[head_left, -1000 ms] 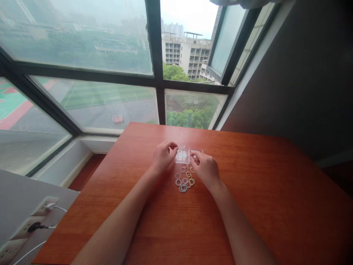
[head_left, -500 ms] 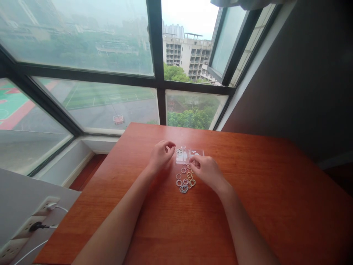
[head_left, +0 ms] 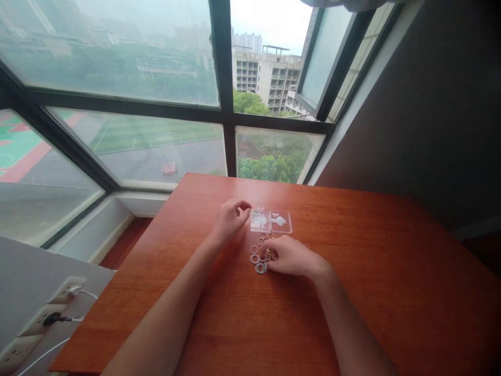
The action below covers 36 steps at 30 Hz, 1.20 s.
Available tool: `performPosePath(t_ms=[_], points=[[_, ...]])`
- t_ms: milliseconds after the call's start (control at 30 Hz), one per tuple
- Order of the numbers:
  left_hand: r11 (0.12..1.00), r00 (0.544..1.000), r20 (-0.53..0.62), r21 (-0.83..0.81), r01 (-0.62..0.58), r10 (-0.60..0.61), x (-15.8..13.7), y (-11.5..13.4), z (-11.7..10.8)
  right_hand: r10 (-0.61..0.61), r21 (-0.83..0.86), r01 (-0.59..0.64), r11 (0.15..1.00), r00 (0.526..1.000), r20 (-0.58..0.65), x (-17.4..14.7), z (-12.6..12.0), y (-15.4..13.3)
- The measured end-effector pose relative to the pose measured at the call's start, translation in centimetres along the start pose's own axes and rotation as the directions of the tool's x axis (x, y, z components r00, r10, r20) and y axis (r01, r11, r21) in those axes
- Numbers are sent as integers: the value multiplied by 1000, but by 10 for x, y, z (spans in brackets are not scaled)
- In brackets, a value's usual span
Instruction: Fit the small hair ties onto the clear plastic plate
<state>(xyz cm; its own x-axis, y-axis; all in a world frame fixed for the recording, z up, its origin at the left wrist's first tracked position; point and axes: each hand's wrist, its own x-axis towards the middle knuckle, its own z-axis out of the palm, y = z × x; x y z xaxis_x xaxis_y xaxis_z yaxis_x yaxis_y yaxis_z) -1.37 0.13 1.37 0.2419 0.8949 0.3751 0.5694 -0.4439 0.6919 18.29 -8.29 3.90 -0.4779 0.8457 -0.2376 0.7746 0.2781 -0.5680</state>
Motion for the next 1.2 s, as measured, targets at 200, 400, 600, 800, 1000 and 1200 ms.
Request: performPosePath(t_ms=[200, 400, 600, 800, 1000, 1200], points=[[1000, 1000, 14, -8, 0, 0, 0, 0, 1, -38, -88, 27, 996, 991, -125, 4, 8, -4], [1000, 1000, 18, -27, -2, 2, -1, 1, 2, 0, -14, -3, 1000, 979, -202, 6, 6, -1], [999, 1000, 28, -39, -12, 13, -1, 2, 2, 73, -14, -78, 997, 967, -245, 1, -5, 9], [999, 999, 35, -42, 6, -5, -2, 3, 2, 133, -62, -142, 988, 983, -126, -7, -9, 20], [998, 999, 36, -56, 9, -7, -2, 3, 2, 105, -90, -111, 990, 992, -70, -4, -3, 23], [999, 999, 43, -54, 6, -4, -2, 2, 2, 79, -128, -90, 988, 993, -84, 0, 2, 17]])
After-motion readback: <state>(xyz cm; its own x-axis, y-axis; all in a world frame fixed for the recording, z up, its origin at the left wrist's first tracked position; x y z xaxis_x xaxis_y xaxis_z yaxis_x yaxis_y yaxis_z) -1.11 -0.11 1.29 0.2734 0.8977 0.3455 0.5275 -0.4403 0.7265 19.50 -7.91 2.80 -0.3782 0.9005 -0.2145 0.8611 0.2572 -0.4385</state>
